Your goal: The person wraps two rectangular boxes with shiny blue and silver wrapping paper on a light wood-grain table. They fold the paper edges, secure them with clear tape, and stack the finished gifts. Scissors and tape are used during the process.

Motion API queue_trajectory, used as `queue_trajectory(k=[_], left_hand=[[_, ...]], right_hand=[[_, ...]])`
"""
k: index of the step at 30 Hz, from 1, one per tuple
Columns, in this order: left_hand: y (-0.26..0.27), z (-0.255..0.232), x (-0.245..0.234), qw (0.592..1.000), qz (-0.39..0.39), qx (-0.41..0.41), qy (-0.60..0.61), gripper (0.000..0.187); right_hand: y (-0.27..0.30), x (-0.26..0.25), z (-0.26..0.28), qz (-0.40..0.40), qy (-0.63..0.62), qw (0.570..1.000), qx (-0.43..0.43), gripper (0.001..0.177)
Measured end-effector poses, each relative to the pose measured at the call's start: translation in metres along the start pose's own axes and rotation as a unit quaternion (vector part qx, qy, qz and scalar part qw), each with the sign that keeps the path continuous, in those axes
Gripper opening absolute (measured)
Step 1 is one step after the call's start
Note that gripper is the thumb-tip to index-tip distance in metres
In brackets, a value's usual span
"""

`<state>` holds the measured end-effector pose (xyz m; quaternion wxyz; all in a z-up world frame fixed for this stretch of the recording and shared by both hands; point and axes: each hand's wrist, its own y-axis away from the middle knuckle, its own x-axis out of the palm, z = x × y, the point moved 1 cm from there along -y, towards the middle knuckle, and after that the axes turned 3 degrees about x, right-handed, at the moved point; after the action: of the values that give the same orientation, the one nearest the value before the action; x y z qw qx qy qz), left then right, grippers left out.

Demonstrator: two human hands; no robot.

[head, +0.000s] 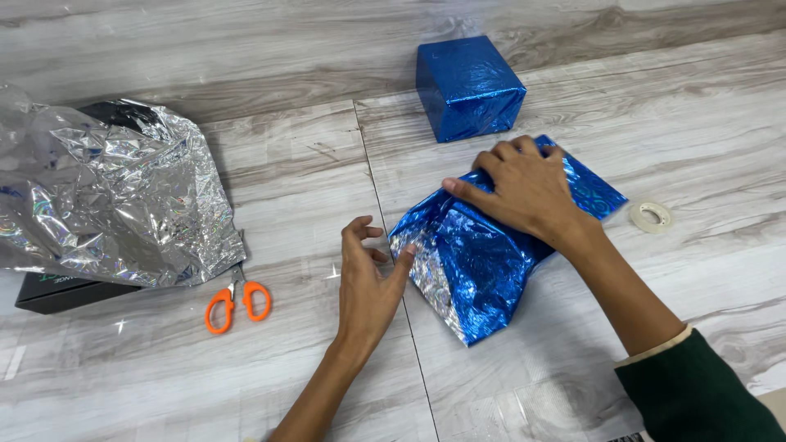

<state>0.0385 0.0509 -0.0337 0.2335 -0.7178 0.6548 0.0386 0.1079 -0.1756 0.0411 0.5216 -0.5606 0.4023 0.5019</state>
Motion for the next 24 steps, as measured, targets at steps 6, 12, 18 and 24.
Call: queue_trajectory(k=[6, 12, 18, 24], left_hand=[[0.078, -0.047, 0.03, 0.993, 0.081, 0.038, 0.082, 0.043], [0.093, -0.051, 0.122, 0.844, 0.299, -0.192, 0.403, 0.087], [0.075, -0.046, 0.118, 0.908, 0.222, -0.215, 0.284, 0.105], [0.049, -0.07, 0.071, 0.986, -0.071, -0.039, 0.146, 0.104]], right_hand=[[0.008, -0.008, -0.063, 0.101, 0.026, 0.979, 0.178, 0.095], [0.007, -0.008, -0.113, 0.165, -0.202, 0.953, 0.151, 0.112], [0.03, -0.005, -0.109, 0.174, -0.281, 0.904, 0.271, 0.107], [0.081, -0.013, -0.055, 0.006, -0.56, 0.818, 0.131, 0.072]])
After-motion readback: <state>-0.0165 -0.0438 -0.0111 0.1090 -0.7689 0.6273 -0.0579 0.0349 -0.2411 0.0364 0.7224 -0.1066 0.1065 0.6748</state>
